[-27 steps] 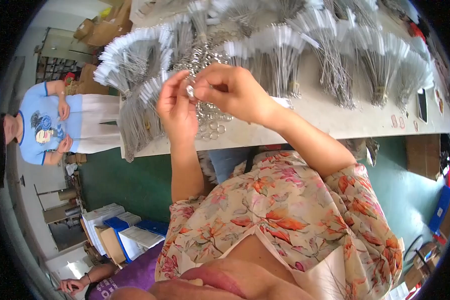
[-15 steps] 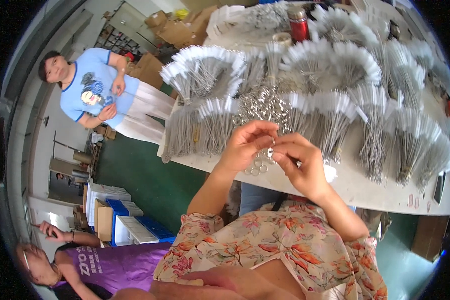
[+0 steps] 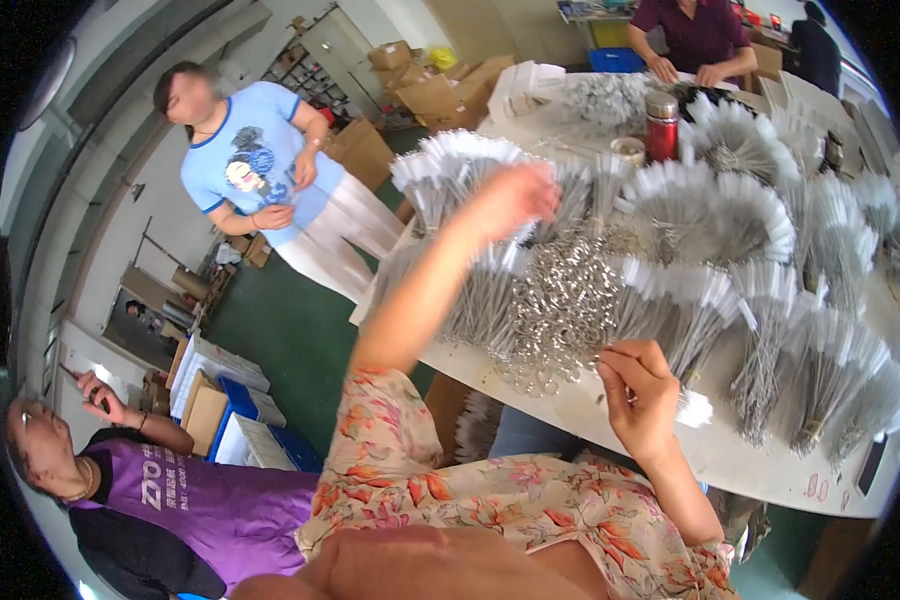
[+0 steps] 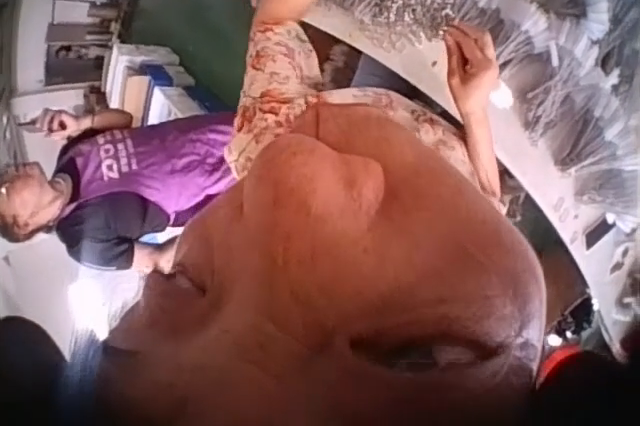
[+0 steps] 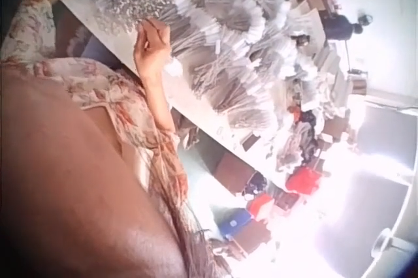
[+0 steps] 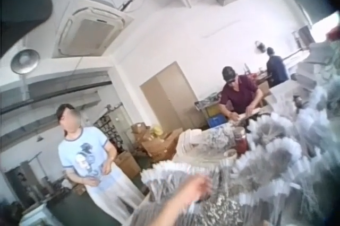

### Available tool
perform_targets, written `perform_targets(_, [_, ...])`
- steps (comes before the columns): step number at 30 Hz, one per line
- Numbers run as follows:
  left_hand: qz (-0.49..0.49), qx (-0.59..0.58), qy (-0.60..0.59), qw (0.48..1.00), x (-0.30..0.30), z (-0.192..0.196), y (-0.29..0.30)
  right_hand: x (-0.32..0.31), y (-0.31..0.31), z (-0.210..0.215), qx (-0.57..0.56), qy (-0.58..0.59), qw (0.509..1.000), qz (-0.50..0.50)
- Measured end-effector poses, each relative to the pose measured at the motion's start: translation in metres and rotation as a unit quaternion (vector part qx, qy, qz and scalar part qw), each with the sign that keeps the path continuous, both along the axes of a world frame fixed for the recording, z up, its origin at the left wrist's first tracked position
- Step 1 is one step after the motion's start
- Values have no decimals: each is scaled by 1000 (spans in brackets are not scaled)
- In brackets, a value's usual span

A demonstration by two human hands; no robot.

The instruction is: Assembling small white wire brushes onto metal rings and placing them in a box.

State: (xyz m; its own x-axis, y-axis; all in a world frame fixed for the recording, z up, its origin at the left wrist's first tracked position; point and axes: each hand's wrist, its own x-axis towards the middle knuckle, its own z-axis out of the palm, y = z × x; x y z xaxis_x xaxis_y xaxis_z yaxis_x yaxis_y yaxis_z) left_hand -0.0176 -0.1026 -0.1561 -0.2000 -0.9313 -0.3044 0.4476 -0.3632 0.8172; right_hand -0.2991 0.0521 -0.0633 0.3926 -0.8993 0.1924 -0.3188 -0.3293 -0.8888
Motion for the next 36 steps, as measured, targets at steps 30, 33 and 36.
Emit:
perform_targets(30, [-46,-93,28,994,-70,69,141,13,-23,-3,-371,59,922,97])
perform_targets(33, [157,-70,63,983,-29,77,70,18,-37,4,-384,35,919,78])
perform_targets(36, [368,-90,192,906,37,79,20,27,-43,12,-399,17,912,91])
